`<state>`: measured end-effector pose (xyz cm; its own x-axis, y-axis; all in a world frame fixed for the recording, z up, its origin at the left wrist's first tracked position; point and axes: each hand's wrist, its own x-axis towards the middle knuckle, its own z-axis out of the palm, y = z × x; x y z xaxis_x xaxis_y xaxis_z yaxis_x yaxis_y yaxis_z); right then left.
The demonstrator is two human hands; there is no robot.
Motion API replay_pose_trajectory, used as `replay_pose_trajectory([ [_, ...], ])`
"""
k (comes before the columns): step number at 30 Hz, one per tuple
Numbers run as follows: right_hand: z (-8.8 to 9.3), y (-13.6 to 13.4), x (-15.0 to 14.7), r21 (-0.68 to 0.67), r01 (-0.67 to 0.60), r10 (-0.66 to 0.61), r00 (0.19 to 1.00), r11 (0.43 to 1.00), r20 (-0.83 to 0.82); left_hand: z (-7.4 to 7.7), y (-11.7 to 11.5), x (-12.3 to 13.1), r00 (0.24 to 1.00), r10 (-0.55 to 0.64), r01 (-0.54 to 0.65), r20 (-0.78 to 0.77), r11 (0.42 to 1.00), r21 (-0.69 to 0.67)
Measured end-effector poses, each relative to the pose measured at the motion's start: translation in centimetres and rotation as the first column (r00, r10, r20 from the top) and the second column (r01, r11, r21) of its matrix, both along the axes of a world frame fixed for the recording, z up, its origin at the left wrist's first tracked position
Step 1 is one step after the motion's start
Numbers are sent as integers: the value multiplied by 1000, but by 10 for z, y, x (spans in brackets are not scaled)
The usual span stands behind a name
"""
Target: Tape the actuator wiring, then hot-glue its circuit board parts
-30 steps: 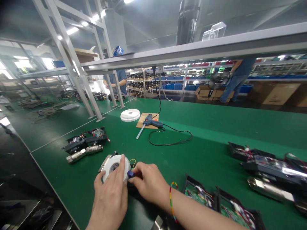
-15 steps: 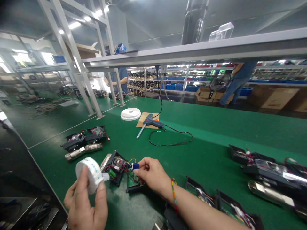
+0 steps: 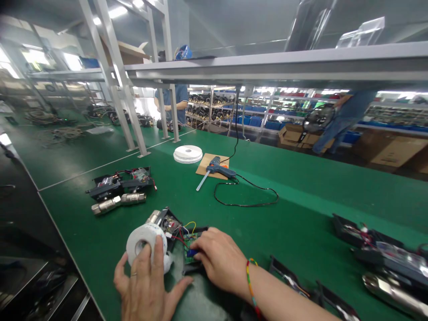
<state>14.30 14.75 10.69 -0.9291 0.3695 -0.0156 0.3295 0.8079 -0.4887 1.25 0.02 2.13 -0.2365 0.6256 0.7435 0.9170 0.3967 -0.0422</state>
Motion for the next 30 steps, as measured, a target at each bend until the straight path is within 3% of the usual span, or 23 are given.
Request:
replay_pose_trajectory([
  [9,-1,4,-8,-71,2,8,990,997,142,-6,2,7,994,2,-5,108,1000,28],
  [20,-9,3,-21,-98,-85,105,969,992,225,-9,4,5,997,-25,20,67,997,73],
  [30,3,17,-46,-224,76,22,913,972,408,-8,5,2,1000,-26,26,3,998,58],
])
